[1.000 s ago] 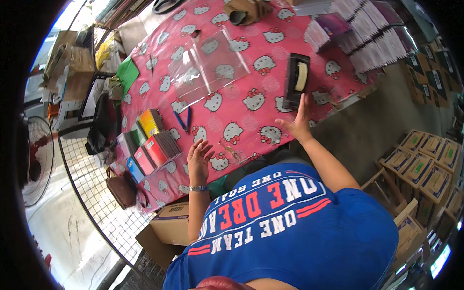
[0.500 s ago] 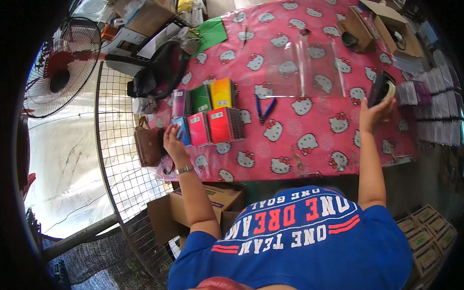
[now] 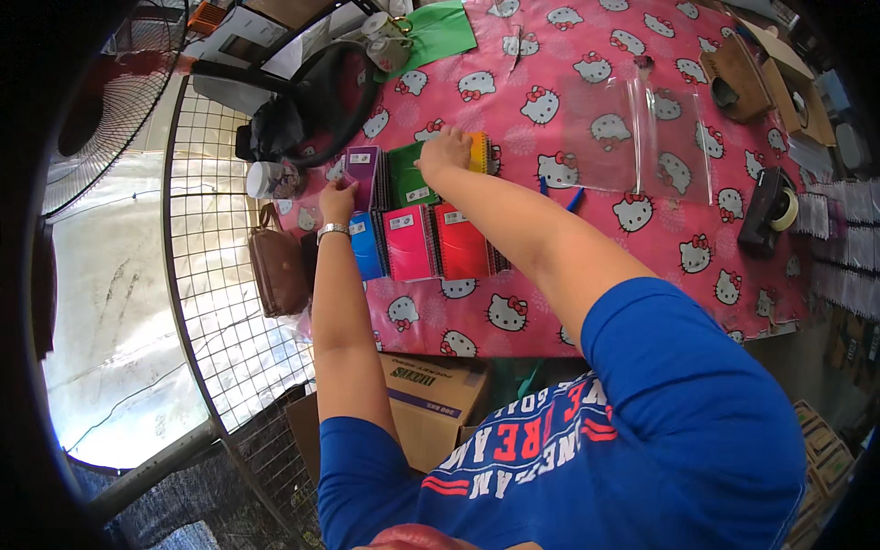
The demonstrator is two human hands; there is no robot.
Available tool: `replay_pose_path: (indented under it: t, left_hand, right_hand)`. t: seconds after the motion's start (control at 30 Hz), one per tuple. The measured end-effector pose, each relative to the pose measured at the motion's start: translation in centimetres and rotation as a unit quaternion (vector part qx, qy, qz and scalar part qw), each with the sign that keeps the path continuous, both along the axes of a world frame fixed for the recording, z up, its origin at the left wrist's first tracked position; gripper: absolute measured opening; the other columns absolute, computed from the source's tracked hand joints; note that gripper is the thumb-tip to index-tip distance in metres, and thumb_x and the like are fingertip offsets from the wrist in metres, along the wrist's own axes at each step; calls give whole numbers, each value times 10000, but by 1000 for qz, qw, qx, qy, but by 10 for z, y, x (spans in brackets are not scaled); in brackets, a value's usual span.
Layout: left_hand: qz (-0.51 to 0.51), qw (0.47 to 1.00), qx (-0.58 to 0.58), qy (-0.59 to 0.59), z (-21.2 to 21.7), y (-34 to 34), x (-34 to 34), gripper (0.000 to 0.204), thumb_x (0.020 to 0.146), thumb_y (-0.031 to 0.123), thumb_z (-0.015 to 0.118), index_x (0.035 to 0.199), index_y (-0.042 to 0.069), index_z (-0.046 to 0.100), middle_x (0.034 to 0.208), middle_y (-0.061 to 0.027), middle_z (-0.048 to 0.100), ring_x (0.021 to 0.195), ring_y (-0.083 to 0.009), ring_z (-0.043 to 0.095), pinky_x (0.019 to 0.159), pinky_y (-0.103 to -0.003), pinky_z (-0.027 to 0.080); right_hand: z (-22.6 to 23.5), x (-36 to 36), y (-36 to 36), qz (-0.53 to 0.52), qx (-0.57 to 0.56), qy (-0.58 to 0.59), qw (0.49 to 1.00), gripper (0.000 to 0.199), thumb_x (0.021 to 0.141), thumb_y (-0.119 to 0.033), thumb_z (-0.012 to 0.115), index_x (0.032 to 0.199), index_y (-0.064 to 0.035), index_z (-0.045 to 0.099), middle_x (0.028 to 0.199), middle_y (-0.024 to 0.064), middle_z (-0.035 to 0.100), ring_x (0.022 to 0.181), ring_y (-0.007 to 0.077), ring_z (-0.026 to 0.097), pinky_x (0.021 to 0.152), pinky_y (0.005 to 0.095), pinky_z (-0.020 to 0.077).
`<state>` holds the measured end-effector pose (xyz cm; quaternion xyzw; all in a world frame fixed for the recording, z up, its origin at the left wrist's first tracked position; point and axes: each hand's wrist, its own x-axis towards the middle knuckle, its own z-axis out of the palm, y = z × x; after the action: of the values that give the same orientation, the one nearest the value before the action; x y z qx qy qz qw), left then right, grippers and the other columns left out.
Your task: The person places stacks of small notebooks into clear plastic bags and seals them using tape.
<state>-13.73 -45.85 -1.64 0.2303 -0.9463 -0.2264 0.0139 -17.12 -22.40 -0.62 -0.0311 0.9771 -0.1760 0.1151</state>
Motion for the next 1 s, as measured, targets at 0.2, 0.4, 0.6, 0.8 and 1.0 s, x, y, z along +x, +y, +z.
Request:
replay_pose_path:
  t: [0.2, 0.4, 0.6, 0.8, 1.0]
  left_hand:
    - [54, 998, 9, -6, 1, -38, 10, 464, 680, 294, 779, 979, -36, 650, 974, -203, 667, 930, -323, 637, 815, -374, 486]
    - [39, 992, 109, -50, 6, -34, -1, 542, 741, 335, 739, 1092, -53, 597, 1079, -190, 643, 1017, -288, 612, 855, -366, 469]
    - [179, 842, 505, 59, 26, -36, 0, 667, 911, 523, 463, 1336, 10, 433, 1253, -101, 551, 1131, -233, 515, 957, -360, 381]
    - [-42, 988, 143, 50, -16, -72, 33, 525, 822, 63, 636, 1318, -8, 480, 985, -46, 620, 790, -99, 564, 664, -247, 470]
    - [44, 881, 460, 99, 31, -15, 27, 505, 844, 78, 623, 1312, 0, 450, 1048, -102, 626, 847, -180, 625, 728, -274, 511]
  right_hand:
    - [-2, 0, -23, 11, 12, -11, 1000, 569, 685, -423, 762, 1091, -45, 637, 1181, 91, 518, 1138, 256, 437, 926, 364, 371]
    - [12, -5, -34, -91, -239, -25, 966, 414, 747, -219, 708, 1073, -9, 562, 1051, 152, 603, 1019, 324, 563, 857, 406, 456]
    - [33, 5, -82, -110, -481, 17, 870, 393, 740, -117, 696, 1051, 22, 501, 974, 211, 621, 952, 369, 605, 842, 413, 481]
    - [43, 41, -135, -166, -346, -111, 917, 410, 735, -133, 698, 1068, 15, 511, 1180, 188, 491, 1113, 344, 518, 872, 460, 464]
    - [34, 11, -117, -127, -522, 6, 843, 448, 682, -119, 729, 1056, 14, 524, 907, 147, 647, 876, 307, 632, 809, 394, 490]
